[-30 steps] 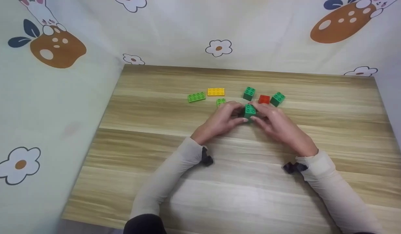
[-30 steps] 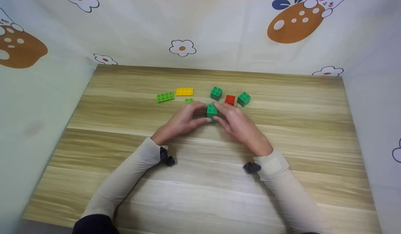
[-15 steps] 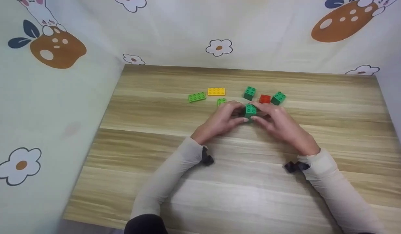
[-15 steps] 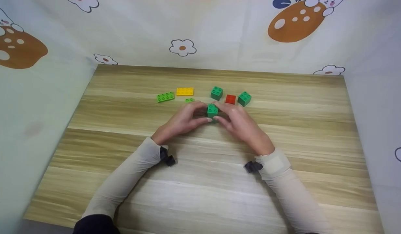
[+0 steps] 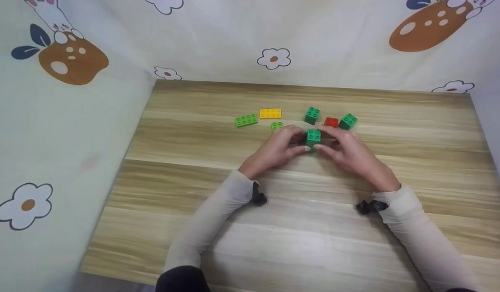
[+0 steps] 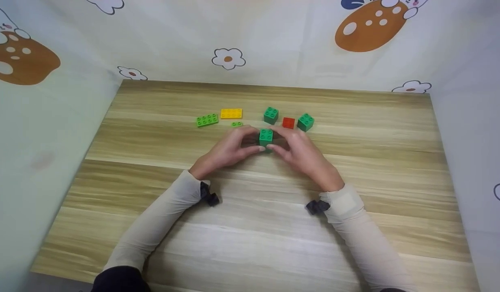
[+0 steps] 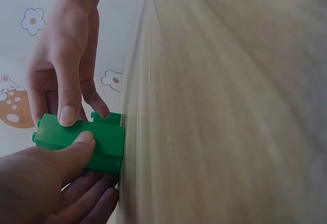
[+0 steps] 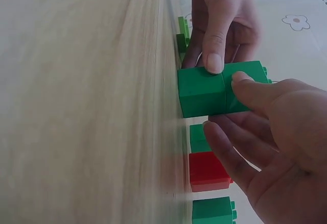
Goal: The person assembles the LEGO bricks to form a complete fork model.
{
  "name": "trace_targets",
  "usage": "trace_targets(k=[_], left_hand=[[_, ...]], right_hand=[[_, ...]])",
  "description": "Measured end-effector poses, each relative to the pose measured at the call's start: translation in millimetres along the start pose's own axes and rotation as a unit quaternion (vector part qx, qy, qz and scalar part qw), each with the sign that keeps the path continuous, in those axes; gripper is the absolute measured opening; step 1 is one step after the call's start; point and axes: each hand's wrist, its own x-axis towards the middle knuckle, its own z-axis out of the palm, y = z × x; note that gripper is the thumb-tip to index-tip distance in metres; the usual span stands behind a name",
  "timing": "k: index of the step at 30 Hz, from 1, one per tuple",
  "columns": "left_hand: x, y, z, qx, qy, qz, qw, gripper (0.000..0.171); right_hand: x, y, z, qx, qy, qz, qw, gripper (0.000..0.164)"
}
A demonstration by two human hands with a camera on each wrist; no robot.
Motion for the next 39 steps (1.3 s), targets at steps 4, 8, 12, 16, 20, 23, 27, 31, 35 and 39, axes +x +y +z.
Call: trace_targets(k=[4,8,12,16,20,23,27,31,35,39], left_hand=[[0.1,-0.9,0.2,-0.004,-0.001,0.001,1.0000,0.040],[0.0,-2.7,-0.7,0.000,-0.004,0.005,1.0000,0.042],[-0.4,-4.5,-3.5,0.012,-0.002,0.005,0.9999,0.046],[-0.1,-6.3,-9.3,0.013,0.011,0.013,0.9998,0.049],[-0.3,-9.1,-19.2,0.005,0.030,0.022,0.9993,0.049],[-1.5,-12.1,-28.7,-0.002,0.047,0.008,0.9988,0.046],[-4.6,-17.3,-41.9,-0.003,0.076,-0.007,0.9971,0.042],[-7.7,-23.5,-51.9,0.021,0.102,-0.020,0.9944,0.039],[-11.0,-29.0,-58.4,0.043,0.113,-0.028,0.9923,0.038],[-13.9,-36.3,-63.6,0.064,0.122,-0.026,0.9902,0.037]], right_hand=[[-0.4,-0.9,0.7,-0.005,0.004,0.006,1.000,0.051],[0.3,-1.7,2.1,-0.004,0.002,0.010,1.000,0.051],[1.8,-3.1,3.1,0.005,-0.002,0.012,1.000,0.049],[5.2,-6.8,2.4,0.012,0.002,0.009,1.000,0.048],[10.1,-9.5,0.6,0.022,0.024,-0.004,0.999,0.047],[13.6,-10.4,-1.3,0.023,0.048,-0.011,0.999,0.046],[20.0,-12.2,-2.1,0.025,0.068,-0.001,0.997,0.046],[27.8,-15.0,-0.9,0.035,0.075,0.014,0.996,0.047],[36.1,-17.1,1.5,0.031,0.082,0.028,0.996,0.049],[46.3,-17.4,4.7,0.031,0.089,0.036,0.995,0.049]])
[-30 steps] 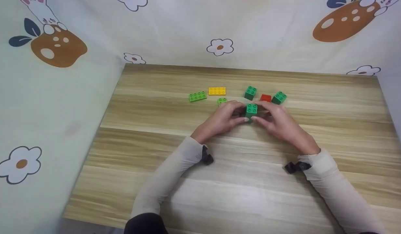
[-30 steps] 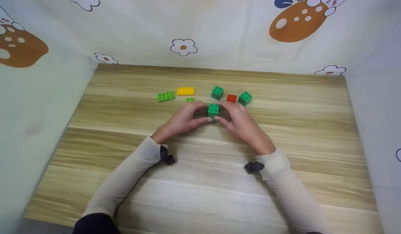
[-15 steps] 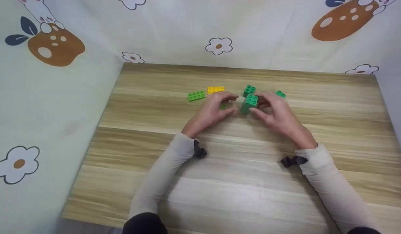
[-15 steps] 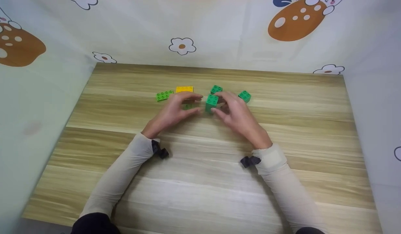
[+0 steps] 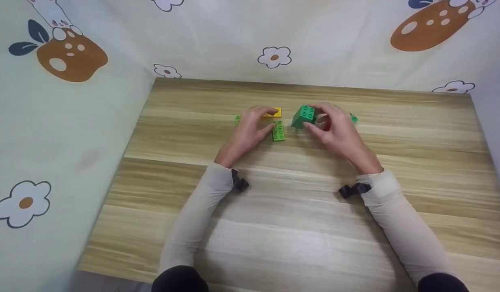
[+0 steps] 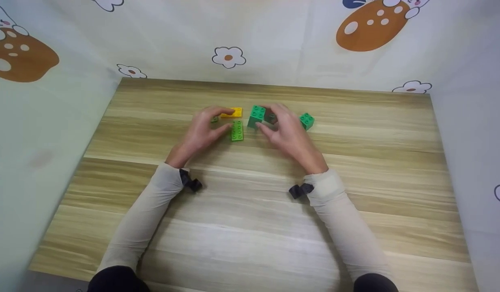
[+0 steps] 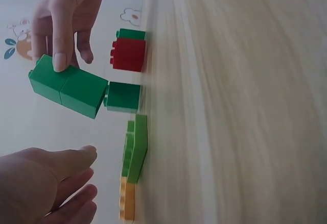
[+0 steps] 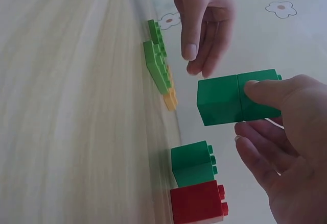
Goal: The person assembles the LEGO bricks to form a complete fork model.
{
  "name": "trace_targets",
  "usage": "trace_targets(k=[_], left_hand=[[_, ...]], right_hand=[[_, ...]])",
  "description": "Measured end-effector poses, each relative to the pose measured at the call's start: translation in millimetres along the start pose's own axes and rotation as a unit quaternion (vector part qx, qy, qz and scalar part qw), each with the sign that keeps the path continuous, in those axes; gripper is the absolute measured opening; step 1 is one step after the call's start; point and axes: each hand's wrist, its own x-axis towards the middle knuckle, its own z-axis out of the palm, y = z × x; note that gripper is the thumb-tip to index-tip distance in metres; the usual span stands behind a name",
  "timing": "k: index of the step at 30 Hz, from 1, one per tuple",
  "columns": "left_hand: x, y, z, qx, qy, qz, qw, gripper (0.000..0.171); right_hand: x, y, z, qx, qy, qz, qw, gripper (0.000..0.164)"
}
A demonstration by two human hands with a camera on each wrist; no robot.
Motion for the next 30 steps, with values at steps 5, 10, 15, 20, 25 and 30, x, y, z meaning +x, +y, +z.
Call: trace_targets(k=[5,10,15,20,25,30], left_hand=[[-0.8,-7.6,-6.0,0.020,0.007,-0.019,0.9996,0.037],[-1.2,-10.4,-10.9,0.037,0.006,-0.041,0.9985,0.036],[-1.8,-14.3,-12.7,0.044,0.011,-0.041,0.9981,0.033],[-2.5,-17.5,-15.0,0.042,0.015,-0.042,0.9981,0.034],[-2.9,-21.1,-16.9,0.042,0.019,-0.046,0.9979,0.035],[-2.8,-24.2,-17.3,0.045,0.010,-0.060,0.9971,0.036]], right_hand=[[15.3,0.9,5.3,-0.013,0.008,0.007,1.000,0.049],[30.4,1.9,8.0,-0.037,0.002,0.016,0.999,0.051],[40.0,2.8,12.4,-0.061,0.000,0.017,0.998,0.049],[46.1,3.4,16.6,-0.077,-0.005,0.032,0.997,0.049],[50.0,6.2,19.2,-0.087,-0.008,0.048,0.995,0.050],[53.0,7.9,21.4,-0.090,-0.012,0.057,0.994,0.050]])
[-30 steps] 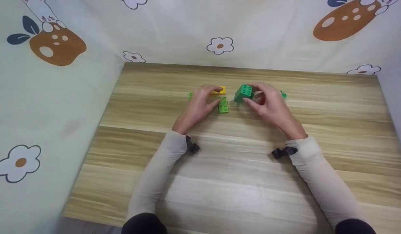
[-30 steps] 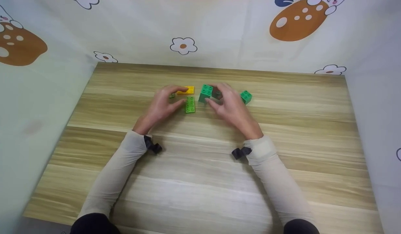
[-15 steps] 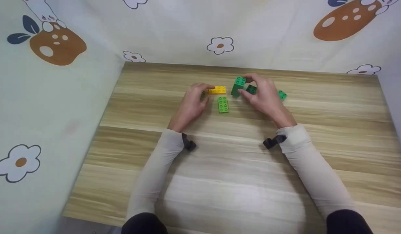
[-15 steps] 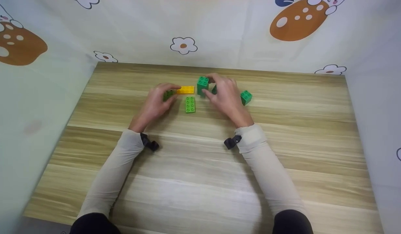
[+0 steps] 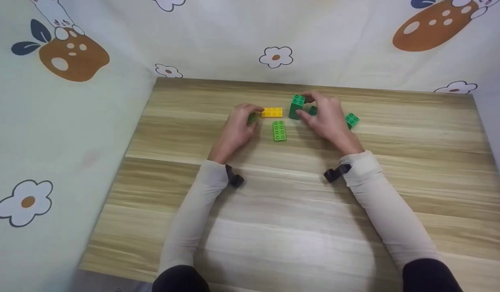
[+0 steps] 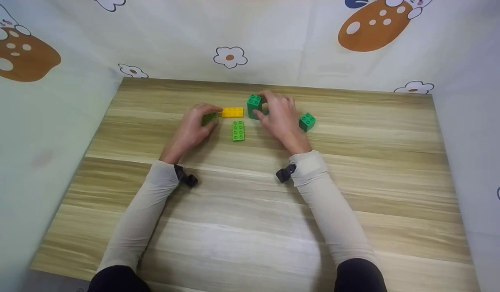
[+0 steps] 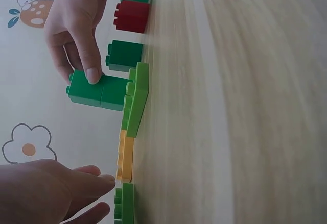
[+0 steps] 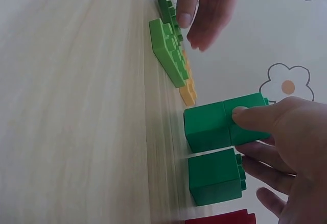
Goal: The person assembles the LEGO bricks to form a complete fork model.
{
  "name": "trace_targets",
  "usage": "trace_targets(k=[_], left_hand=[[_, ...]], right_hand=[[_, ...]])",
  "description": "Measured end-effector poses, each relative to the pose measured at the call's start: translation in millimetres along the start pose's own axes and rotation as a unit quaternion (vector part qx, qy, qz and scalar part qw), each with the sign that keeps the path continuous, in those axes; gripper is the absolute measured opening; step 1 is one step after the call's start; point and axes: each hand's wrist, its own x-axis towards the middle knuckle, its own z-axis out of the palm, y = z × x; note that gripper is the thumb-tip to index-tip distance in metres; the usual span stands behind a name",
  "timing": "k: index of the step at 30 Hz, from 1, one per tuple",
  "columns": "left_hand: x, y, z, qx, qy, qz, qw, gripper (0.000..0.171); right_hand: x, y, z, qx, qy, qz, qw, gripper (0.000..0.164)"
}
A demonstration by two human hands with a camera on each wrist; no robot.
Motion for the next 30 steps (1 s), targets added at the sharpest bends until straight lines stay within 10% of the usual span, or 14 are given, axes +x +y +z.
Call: trace_targets(k=[30], left_hand=[[0.5,-4.0,0.9,0.003,-0.017,-0.014,0.9997,0.038]], right_hand=[[-24.9,-28.8,-2.3,0.014,0.088,-0.076,0.993,0.052]])
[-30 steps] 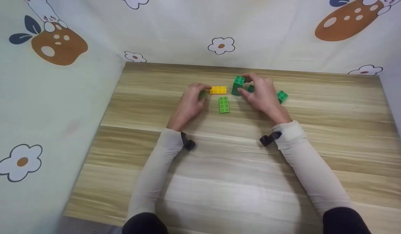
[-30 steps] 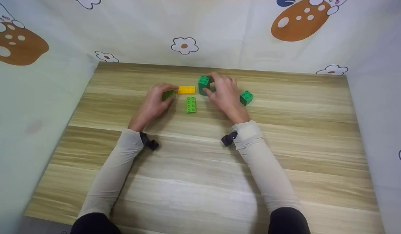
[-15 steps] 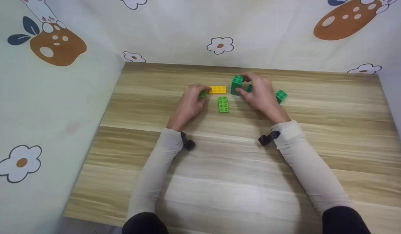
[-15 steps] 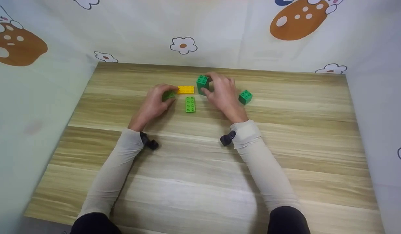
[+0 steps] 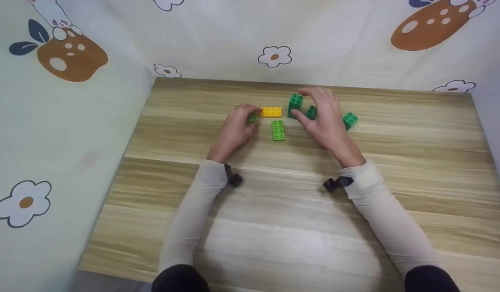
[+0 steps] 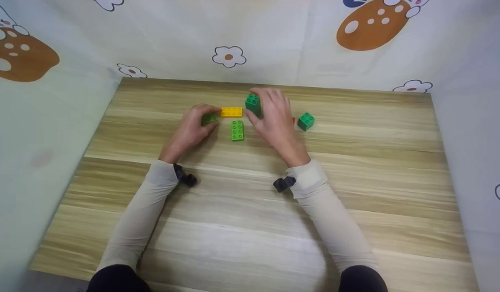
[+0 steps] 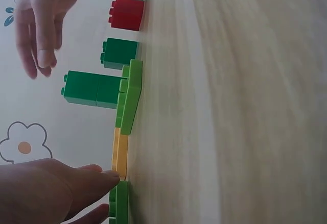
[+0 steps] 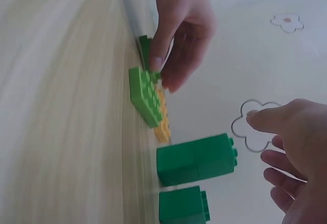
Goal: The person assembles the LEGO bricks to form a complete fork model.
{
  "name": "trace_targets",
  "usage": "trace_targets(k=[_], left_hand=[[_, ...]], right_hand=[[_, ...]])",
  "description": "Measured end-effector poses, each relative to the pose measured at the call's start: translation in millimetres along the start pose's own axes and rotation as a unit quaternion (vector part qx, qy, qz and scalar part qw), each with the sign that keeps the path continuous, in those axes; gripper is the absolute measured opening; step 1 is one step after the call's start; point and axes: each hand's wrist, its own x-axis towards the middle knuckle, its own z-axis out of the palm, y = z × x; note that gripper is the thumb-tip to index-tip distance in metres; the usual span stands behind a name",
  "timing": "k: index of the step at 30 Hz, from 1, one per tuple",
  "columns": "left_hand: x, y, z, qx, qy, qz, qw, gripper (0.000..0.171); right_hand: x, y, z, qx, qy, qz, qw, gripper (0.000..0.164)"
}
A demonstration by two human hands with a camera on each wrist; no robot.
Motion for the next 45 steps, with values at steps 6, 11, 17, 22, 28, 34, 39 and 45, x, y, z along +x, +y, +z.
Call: trace_targets(k=[6,11,17,22,28,34,39,45], left_hand=[[-0.6,-3.2,-4.6,0.000,0.006,-0.001,1.0000,0.039],[-1.9,-4.1,-7.5,0.003,0.005,-0.003,1.0000,0.039],[-1.5,-3.6,-7.1,0.006,-0.001,-0.004,1.0000,0.040],[-2.2,-4.2,-7.8,0.006,-0.002,-0.010,0.9999,0.041],[-3.5,-5.7,-10.5,0.000,-0.009,-0.025,0.9996,0.043],[-3.0,-8.8,-13.5,0.004,-0.019,-0.037,0.9991,0.047],[-2.6,-9.8,-13.9,0.008,-0.027,-0.032,0.9991,0.045],[-4.4,-5.9,-12.6,0.002,-0.038,-0.008,0.9993,0.040]], right_hand=[[-6.6,-11.5,12.0,0.036,-0.030,-0.014,0.999,0.042],[-9.8,-10.8,25.4,0.042,-0.087,-0.003,0.995,0.038],[-13.2,-7.8,36.5,0.029,-0.127,0.018,0.991,0.038],[-15.5,-5.8,44.5,0.024,-0.151,0.031,0.988,0.041],[-16.9,-3.5,51.4,0.017,-0.168,0.049,0.984,0.051],[-15.9,-2.6,52.5,0.015,-0.173,0.057,0.983,0.052],[-16.7,-2.5,48.6,0.028,-0.190,0.061,0.980,0.047],[-23.9,0.7,38.4,0.029,-0.200,0.058,0.978,0.042]])
